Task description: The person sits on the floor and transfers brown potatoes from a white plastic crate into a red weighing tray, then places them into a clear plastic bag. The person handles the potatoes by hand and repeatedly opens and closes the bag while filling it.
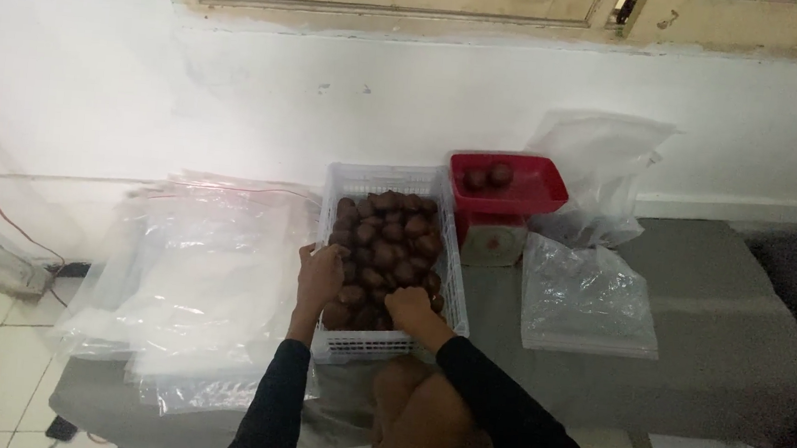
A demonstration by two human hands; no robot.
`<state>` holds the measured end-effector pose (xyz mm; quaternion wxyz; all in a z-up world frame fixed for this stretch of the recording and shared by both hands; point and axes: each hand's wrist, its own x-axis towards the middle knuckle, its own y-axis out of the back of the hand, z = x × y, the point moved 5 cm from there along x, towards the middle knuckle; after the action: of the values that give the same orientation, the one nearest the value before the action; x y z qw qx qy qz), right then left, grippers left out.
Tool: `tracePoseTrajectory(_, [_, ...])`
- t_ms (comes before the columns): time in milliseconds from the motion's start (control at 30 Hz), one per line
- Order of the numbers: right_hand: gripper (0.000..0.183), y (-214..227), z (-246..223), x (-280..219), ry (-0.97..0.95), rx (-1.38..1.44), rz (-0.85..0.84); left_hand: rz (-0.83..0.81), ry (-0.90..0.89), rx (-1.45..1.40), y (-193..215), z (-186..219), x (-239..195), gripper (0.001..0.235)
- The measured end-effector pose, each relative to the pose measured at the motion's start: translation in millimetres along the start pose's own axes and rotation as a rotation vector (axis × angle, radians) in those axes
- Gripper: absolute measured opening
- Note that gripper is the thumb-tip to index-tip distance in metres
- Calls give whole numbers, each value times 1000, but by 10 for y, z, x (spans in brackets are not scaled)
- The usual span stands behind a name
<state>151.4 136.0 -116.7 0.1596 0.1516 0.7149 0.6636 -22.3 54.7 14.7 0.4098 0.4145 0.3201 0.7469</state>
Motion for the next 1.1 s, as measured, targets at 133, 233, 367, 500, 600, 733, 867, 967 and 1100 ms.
tracePoseTrajectory(133, [38, -230, 137, -104, 32, -163, 240, -46, 13, -7, 7, 5, 2, 20])
tracePoseTrajectory(233, [35, -423, 246, -70, 71, -145, 269, -124, 170, -44, 1, -25, -14, 24])
tracePoseTrajectory(367, [28, -654, 298, -71, 138, -152, 259, -64, 113, -50, 26, -5, -8, 23])
tracePoseTrajectory(500, [38, -940, 444, -24, 44, 6, 268, -94, 111, -26, -153, -114, 61, 21])
tracePoseTrajectory(600, [38, -678, 328, -140, 48, -28, 332, -156, 178, -43, 84, 41, -5, 24])
tracePoseTrajectory(733, [45, -2161, 997, 236, 69, -200, 584, -103, 51, 12, -260, -203, 45, 25])
tracePoseTrajectory(867, [45, 238, 50, -289, -113, 130, 400, -108, 156, -69, -160, -151, -10, 24])
tracePoseTrajectory(967, [91, 543, -40, -286, -369, 254, -432, 2, 5, -54, -84, -104, -20, 20])
tracePoseTrajectory(1100, [100, 956, -191, -392, -440, 455, -419, -154, 184, -106, 65, 1, -55, 25])
